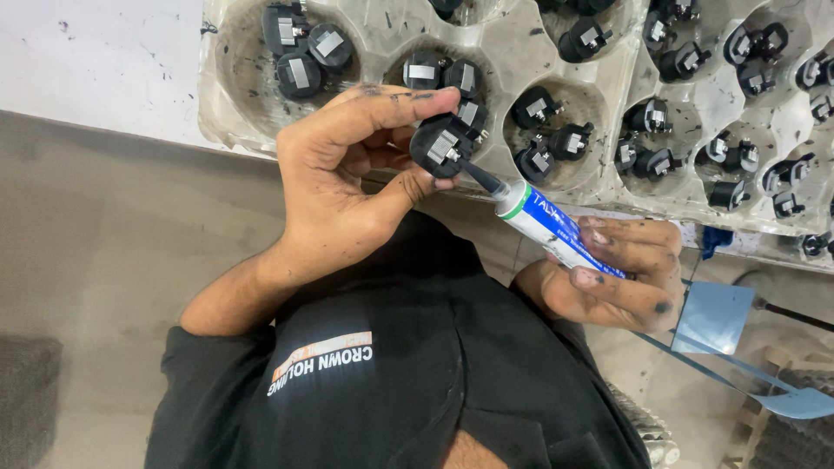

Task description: The person sits on the floor and applies adhesive from a tube to black plug-shaped components, working one at a time and returning each treated component to a plastic tray. Near the end, the person wipes the adhesive tube with a blue cloth.

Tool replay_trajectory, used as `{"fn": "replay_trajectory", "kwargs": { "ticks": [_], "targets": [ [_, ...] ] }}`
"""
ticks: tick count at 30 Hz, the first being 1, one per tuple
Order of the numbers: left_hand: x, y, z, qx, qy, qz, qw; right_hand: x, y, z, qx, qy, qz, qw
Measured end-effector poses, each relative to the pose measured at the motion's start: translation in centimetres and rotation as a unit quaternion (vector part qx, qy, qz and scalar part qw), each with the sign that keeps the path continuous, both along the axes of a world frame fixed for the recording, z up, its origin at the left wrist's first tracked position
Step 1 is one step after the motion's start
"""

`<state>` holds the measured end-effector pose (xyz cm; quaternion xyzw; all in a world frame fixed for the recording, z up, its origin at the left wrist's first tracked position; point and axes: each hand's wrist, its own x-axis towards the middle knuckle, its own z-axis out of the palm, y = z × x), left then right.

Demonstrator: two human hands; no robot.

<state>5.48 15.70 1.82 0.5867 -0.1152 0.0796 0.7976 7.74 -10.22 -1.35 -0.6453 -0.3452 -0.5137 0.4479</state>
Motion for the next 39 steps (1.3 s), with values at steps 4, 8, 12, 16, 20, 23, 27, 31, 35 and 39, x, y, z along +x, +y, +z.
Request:
{"fn": "replay_trajectory", "kwargs": {
  "ticks": [4, 8, 12, 16, 20, 23, 27, 31, 35, 39],
  "targets": [
    [-0.1, 0.1, -0.3, 0.003, -0.014, 0.004, 1.0, -0.1, 0.5, -0.1, 0.022, 0.004, -0.029, 0.999],
    [-0.3, 0.0, -0.3, -0.008, -0.016, 0.006, 1.0, -0.1, 0.2, 0.0, 0.005, 0.0, -0.021, 1.0],
    [-0.4, -0.1, -0.3, -0.012, -0.006, 0.005, 1.0, -0.1, -0.1, 0.3, -0.009, 0.001, -0.007, 1.0],
    [-0.1, -0.3, -0.8, -0.069, 0.026, -0.01, 0.997, -0.1, 0.5, 0.5, 0.002, -0.009, 0.007, 1.0],
    [-0.4, -0.8, -1.7, -0.133, 0.021, -0.067, 0.989, -0.7, 1.9, 0.4, 0.066, 0.007, -0.04, 0.997],
    [-0.8, -1.1, -2.5, -0.168, 0.025, -0.097, 0.981, -0.9, 2.5, 0.5, 0.105, 0.01, -0.033, 0.994],
    [-1.0, -1.1, -3.5, -0.221, 0.031, -0.146, 0.964, -0.6, 2.6, 0.6, 0.131, -0.011, -0.011, 0.991],
    [-1.0, -1.2, -3.8, -0.226, 0.051, -0.169, 0.958, -0.1, 2.5, 0.7, 0.102, -0.028, -0.07, 0.992],
    [-1.1, -1.0, -3.7, -0.232, 0.058, -0.184, 0.953, -0.2, 2.1, 0.7, 0.048, -0.026, -0.035, 0.998],
    [-1.0, -0.9, -3.9, -0.22, 0.057, -0.179, 0.957, -0.4, 2.1, 0.3, 0.087, -0.018, -0.051, 0.995]
  ]
}}
